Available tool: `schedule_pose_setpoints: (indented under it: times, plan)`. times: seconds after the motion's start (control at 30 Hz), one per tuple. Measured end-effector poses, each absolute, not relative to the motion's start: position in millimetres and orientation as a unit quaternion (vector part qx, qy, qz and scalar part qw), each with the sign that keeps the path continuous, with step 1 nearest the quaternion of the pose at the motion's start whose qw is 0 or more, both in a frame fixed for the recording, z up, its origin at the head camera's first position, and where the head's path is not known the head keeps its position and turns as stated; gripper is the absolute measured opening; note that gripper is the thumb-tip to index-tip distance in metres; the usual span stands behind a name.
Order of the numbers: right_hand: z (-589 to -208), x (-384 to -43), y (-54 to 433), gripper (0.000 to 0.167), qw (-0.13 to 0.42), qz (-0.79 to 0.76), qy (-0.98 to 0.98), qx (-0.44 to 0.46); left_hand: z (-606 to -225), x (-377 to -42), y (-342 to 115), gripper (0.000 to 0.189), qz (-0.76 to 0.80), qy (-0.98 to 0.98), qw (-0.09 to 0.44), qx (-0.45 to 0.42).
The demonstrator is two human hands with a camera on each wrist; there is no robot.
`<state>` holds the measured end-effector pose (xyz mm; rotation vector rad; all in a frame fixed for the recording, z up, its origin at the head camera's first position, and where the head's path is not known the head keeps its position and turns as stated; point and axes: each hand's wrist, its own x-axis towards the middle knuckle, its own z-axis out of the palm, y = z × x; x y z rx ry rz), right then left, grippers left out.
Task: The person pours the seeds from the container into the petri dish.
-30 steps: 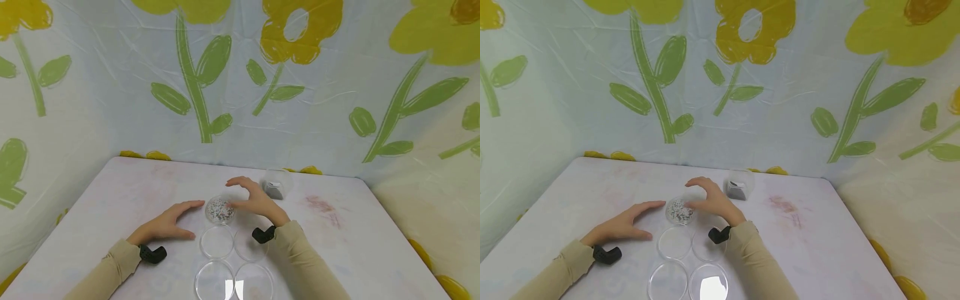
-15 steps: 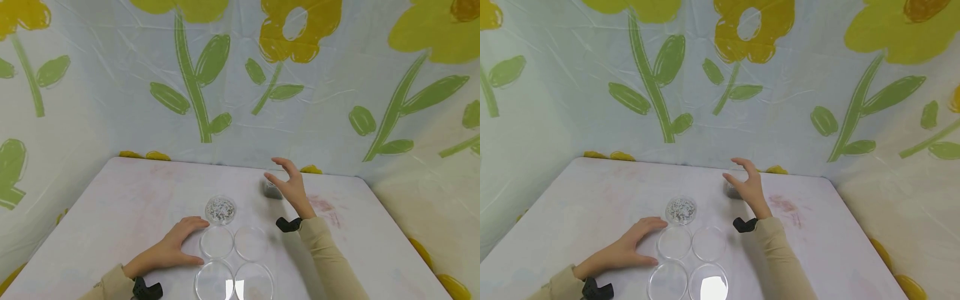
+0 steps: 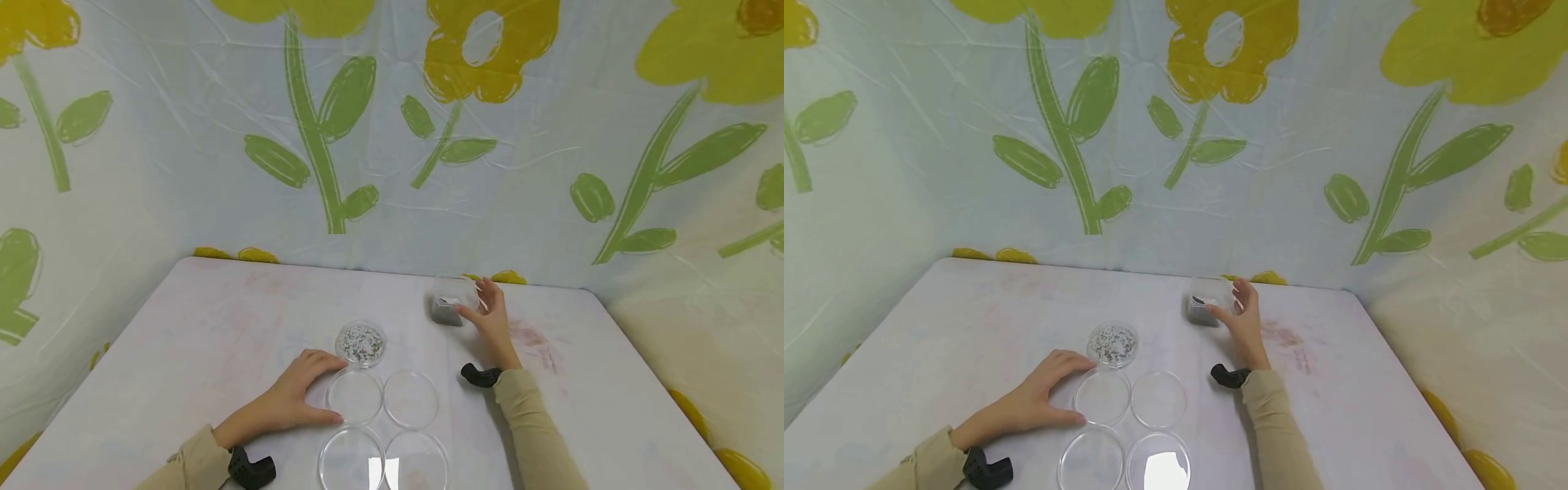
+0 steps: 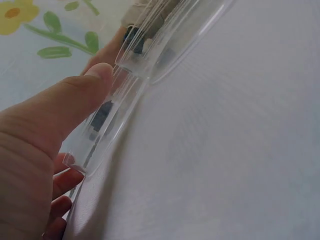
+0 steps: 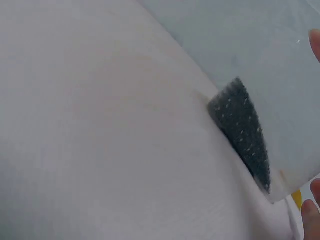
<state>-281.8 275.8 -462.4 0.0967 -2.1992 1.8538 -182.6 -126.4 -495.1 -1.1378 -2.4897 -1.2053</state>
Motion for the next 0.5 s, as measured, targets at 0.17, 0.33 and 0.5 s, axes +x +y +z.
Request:
schedule_pose_setpoints:
  times: [0.17, 0.33, 0.5]
  plan:
    - [-473, -284, 276, 0.102, 0.095, 0.618, -0.779, 0.037, -496, -183, -127, 0.077, -0.398, -0.832, 0.077, -0.380]
    - [-474, -287, 276, 0.107, 0.086, 0.607, -0.789, 0.041, -494, -182, -126, 0.077, -0.405, -0.832, 0.065, -0.373]
    - [-464, -283, 271, 0.109, 0.074, 0.597, -0.798, 0.042, -492, -180, -126, 0.076, -0.405, -0.832, 0.064, -0.373]
